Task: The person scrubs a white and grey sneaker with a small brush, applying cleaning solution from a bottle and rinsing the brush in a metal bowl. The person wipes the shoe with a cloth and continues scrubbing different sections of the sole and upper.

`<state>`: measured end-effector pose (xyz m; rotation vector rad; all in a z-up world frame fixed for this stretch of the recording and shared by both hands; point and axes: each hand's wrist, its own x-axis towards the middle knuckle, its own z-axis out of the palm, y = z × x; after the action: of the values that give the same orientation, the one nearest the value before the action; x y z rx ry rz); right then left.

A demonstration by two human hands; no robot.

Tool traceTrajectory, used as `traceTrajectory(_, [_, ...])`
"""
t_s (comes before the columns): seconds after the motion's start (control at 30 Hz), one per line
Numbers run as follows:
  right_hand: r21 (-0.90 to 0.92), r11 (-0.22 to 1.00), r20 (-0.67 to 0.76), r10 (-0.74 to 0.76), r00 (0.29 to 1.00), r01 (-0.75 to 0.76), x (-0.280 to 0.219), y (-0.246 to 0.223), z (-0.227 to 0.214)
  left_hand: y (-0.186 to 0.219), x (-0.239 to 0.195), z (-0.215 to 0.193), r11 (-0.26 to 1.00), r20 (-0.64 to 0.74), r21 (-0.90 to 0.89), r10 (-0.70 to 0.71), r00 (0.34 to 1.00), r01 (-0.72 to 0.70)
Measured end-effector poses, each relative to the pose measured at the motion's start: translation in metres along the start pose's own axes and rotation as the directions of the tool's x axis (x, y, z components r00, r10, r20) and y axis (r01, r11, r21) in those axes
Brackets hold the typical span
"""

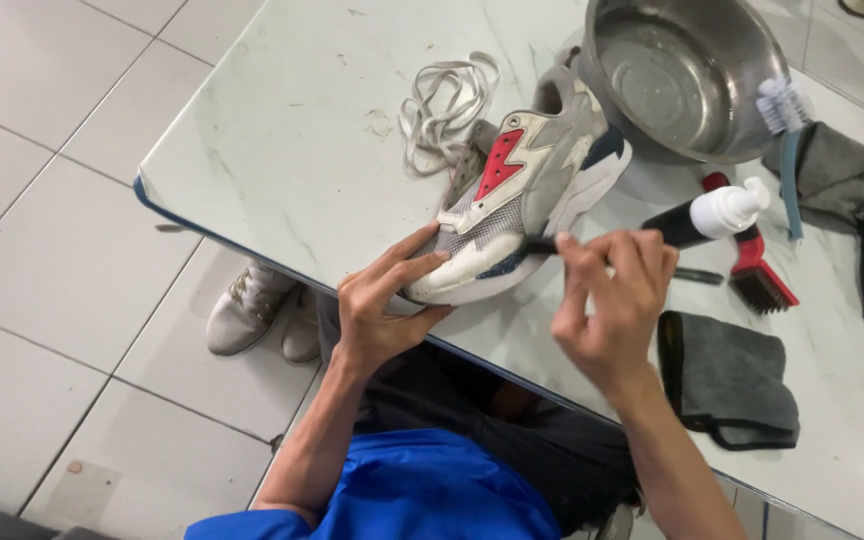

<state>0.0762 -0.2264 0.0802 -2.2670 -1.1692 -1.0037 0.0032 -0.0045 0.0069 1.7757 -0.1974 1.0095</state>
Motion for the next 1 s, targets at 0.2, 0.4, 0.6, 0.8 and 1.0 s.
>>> traceTrajectory(0.2, [-0.077,0.994,0.002,-0.083,0.997,0.083,0.009,-0.042,-0.004,0.005,0.005,-0.001,1.000,0.009,-0.004,0.001,1.000,-0.001])
traceTrajectory(0.4, [-0.205,0.968,0.029,-0.145,0.989,0.148,0.004,-0.094,0.015,-0.013,-0.006,0.001,1.000,0.023,0.013,-0.012,1.000,0.011])
traceTrajectory(0.6, [-0.277,0.953,0.035,-0.118,0.992,0.123,0.013,-0.066,-0.009,0.002,0.004,0.001,1.000,-0.017,0.004,-0.004,1.000,0.005])
traceTrajectory(0.8, [-0.219,0.967,0.066,-0.115,0.991,0.127,0.002,-0.073,-0.002,-0.003,0.000,0.002,1.000,0.002,0.015,0.005,1.000,-0.005])
traceTrajectory(1.0, [-0.159,0.975,-0.176,0.127,0.976,-0.156,-0.038,0.045,-0.101,0.003,0.003,-0.007,0.999,0.123,0.042,0.021,0.992,-0.027])
